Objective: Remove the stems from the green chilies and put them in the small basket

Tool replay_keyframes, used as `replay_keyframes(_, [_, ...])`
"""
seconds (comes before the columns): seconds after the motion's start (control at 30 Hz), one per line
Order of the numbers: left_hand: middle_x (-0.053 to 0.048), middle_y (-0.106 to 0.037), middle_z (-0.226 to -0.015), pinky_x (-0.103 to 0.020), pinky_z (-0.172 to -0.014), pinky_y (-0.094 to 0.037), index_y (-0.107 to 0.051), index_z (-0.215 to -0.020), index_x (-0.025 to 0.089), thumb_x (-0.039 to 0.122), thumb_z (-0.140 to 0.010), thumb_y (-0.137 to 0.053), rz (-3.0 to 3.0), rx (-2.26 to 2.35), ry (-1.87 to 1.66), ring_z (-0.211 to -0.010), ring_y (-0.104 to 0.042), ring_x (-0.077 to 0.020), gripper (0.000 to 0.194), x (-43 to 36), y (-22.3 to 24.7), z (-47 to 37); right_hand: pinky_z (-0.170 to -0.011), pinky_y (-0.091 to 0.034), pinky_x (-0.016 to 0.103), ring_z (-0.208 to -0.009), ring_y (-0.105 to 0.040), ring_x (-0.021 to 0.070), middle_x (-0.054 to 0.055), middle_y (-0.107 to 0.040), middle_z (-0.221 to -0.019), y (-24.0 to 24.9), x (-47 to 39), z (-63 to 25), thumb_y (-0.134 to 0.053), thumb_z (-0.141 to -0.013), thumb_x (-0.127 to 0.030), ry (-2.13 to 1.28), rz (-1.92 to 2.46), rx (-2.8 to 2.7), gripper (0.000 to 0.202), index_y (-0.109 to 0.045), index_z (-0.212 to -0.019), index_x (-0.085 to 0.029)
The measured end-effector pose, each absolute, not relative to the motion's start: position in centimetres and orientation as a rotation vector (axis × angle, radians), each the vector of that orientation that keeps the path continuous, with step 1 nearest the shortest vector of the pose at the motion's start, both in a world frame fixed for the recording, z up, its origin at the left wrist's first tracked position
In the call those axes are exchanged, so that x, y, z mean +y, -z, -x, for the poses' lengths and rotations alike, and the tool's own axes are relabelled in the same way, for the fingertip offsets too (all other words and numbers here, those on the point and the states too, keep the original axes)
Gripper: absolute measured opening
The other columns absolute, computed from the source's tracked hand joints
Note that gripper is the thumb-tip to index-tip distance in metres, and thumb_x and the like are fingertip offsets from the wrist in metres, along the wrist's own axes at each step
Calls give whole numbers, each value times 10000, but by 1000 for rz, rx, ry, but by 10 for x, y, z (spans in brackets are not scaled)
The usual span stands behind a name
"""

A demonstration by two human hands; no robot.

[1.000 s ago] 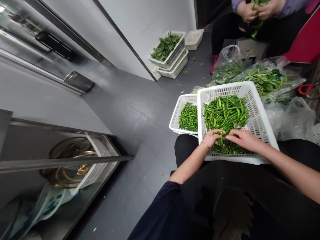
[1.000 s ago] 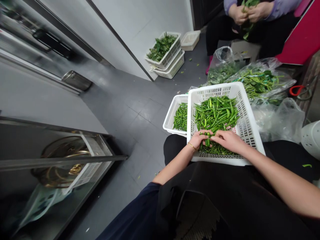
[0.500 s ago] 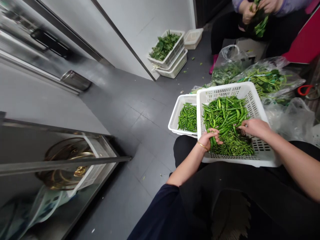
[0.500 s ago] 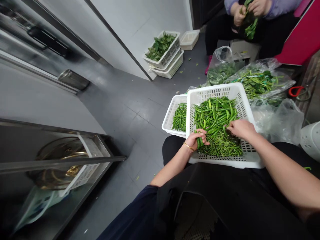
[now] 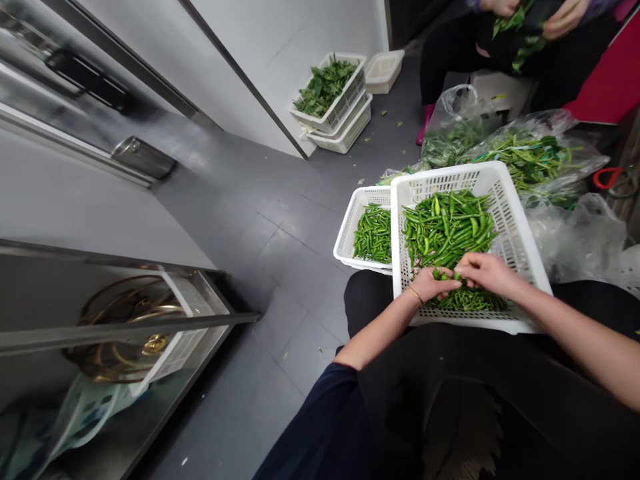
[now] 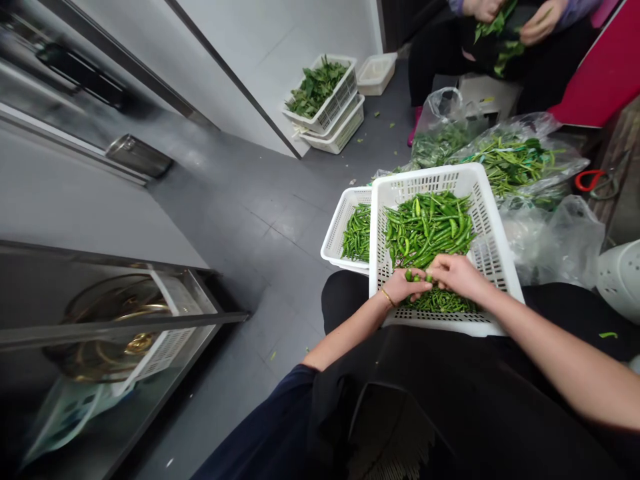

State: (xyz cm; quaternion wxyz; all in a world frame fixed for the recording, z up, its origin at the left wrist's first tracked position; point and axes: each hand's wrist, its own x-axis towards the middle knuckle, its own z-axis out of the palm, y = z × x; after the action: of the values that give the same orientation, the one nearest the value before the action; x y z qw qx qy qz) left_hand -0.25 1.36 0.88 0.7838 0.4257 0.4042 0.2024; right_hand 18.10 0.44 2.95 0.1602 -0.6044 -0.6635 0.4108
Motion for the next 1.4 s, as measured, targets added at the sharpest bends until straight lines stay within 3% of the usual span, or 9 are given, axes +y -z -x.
replay_keyframes(0.17, [44,-462,-430,-206,-360,-263,-525,-636,135,337,-595,-706,-714,838,-394,-344,-416,-73,275,10,-7,8,-615,-393,289,-750,-589,202,110,-618,-876,-23,-17,-175,-351,-904,-355,-454,1818,-2418,311,-590,-859,-162])
replay_keyframes(0.37, [-22,-611,-629,-214,-443,-387,-547,-824,142,176,-553,-578,-479,832,-745,-581,-620,-166,275,27,-12,25,-615,-406,302,-836,-605,237,141,-546,-1080,-3,18,-179,-384,-876,-243,-348,1878,-2755,378,-508,-1232,-217])
replay_keyframes(0.47, [7,-584,-622,-264,-541,-463,-515,-790,154,165,-554,-592,-391,832,-794,-567,-595,-135,248,28,-15,27,-630,-416,313,-789,-614,222,144,-546,-1040,3,35,-164,-340,-883,-214,-413,1898,-2831,372,-531,-1202,-209])
replay_keyframes(0.6, [54,-495,-513,-246,-469,-420,-528,-781,152,281,-589,-700,-481,872,-757,-419,-466,-76,288,23,-14,26,-620,-421,309,-751,-611,210,133,-568,-1017,5,40,-169,-464,-828,-289,-517,1910,-2741,266,-581,-1042,-185])
replay_keyframes(0.73, [38,-519,-505,-244,-436,-405,-540,-729,130,388,-548,-763,-692,942,-639,-387,-474,-83,387,18,-8,16,-593,-428,269,-652,-585,158,41,-613,-763,-5,22,-182,-567,-760,-404,-929,1788,-2189,220,-562,-814,-191])
replay_keyframes(0.9, [47,-530,-518,-218,-440,-374,-486,-731,165,521,-569,-716,-861,984,-625,-391,-473,-76,454,13,-7,9,-500,-446,260,-508,-562,134,-7,-607,-600,-22,-6,-162,-551,-757,-506,-1496,1564,-1523,380,-551,-956,-182])
replay_keyframes(1.03, [56,-471,-482,-206,-473,-316,-519,-652,171,526,-632,-662,-1265,1096,-506,-436,-437,-70,383,12,-11,15,-520,-454,267,-510,-561,133,2,-610,-578,-30,-13,-163,-563,-751,-494,-1534,1579,-1453,405,-597,-972,-157])
replay_keyframes(1.2, [56,-445,-482,-198,-521,-294,-529,-538,171,417,-581,-719,-1665,1058,-414,-515,-397,-67,313,4,-15,13,-580,-425,273,-592,-556,145,17,-608,-620,-37,-23,-166,-502,-823,-433,-1172,1555,-1970,300,-621,-703,-186])
replay_keyframes(1.4, [46,-434,-420,-222,-422,-332,-506,-564,161,436,-595,-677,-1020,954,-377,-380,-398,-79,325,6,-16,11,-744,-433,290,-859,-592,196,98,-646,-916,-39,-25,-169,-362,-908,-367,-466,1640,-2303,354,-665,-923,-184])
